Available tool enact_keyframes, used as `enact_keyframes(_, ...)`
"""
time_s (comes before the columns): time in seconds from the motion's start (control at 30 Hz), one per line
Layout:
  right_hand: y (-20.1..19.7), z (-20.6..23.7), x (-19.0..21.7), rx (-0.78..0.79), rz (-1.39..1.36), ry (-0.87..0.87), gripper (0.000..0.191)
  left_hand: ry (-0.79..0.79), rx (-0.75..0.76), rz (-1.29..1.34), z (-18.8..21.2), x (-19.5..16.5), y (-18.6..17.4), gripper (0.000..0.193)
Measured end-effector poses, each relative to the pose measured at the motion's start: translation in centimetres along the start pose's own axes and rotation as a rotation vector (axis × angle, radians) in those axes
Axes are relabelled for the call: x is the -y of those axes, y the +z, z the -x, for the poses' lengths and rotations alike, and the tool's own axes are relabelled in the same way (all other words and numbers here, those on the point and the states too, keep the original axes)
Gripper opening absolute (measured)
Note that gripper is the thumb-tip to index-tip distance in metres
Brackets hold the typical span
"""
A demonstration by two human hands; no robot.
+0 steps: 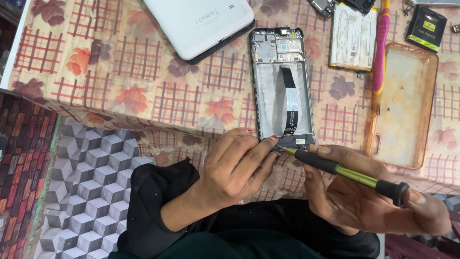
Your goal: The person cleans a small circuit board with a toothbrush, then reassembles a disassembled smartphone by connecting ribbon cables, placing the motherboard, and installing the battery. They use a screwdriver to secure screws and a prying tool to adjust internal components.
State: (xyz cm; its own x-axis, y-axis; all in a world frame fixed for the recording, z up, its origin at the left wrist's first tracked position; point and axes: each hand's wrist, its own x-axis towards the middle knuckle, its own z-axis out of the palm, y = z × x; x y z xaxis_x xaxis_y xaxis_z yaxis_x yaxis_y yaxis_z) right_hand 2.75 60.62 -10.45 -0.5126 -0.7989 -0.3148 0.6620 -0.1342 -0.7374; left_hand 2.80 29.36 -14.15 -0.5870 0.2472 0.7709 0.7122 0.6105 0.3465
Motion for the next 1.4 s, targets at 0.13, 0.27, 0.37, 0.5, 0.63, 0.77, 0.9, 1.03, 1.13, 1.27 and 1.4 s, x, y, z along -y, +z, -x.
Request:
enact_keyframes(0.13, 0.3, -0.1, -0.3, -0.072, -0.016, -0.050, 0.104, -0.013, -0.005, 0.031, 0.1, -0.1, 0.1, 0.032)
enact_keyframes(0.27, 0.4, -0.1, -0.3, -0.049, -0.031, -0.039, 0.105, -0.053, 0.013, 0.047, 0.2, -0.2, -0.2, 0.032)
enact_keyframes(0.37, 0.1, 0.4, -0.1, -0.011, -0.040, 0.001, 0.106, -0.062, 0.011, 0.061, 0.3, -0.1, -0.3, 0.029)
enact_keyframes(0.5, -0.5, 0.5, 0.0, -0.002, -0.022, 0.022, 0.110, -0.031, 0.002, 0.054, 0.5, 0.4, 0.0, 0.028)
enact_keyframes(0.63, -0.4, 0.3, 0.3, 0.025, -0.227, 0.071, 0.097, -0.026, -0.003, 0.040, 0.9, 0.5, 0.3, 0.027)
enact_keyframes(0.77, 0.2, 0.3, 0.7, 0.004, -0.139, 0.038, 0.100, -0.021, -0.024, 0.022, 1.2, 0.6, 0.6, 0.028)
enact_keyframes(0.9, 0.1, 0.0, 0.6, 0.042, -0.243, -0.005, 0.091, -0.020, -0.049, 0.024, 1.4, 0.8, 0.7, 0.028)
enact_keyframes(1.03, -0.4, 0.1, 0.1, 0.030, -0.187, -0.030, 0.089, 0.025, -0.070, 0.026, 1.5, 1.1, 0.9, 0.029)
enact_keyframes(1.13, -0.9, -0.9, -0.7, -0.190, -0.339, -0.046, 0.087, 0.090, -0.105, -0.031, 1.4, 1.5, 1.1, 0.030)
enact_keyframes(1.27, -0.7, -1.3, 0.1, 0.077, -0.181, -0.060, 0.081, 0.112, -0.110, -0.044, 1.4, 1.7, 1.1, 0.031)
enact_keyframes(1.4, 0.0, -2.2, 0.5, 0.150, -0.173, -0.037, 0.084, 0.098, -0.106, -0.027, 1.5, 1.7, 0.7, 0.033)
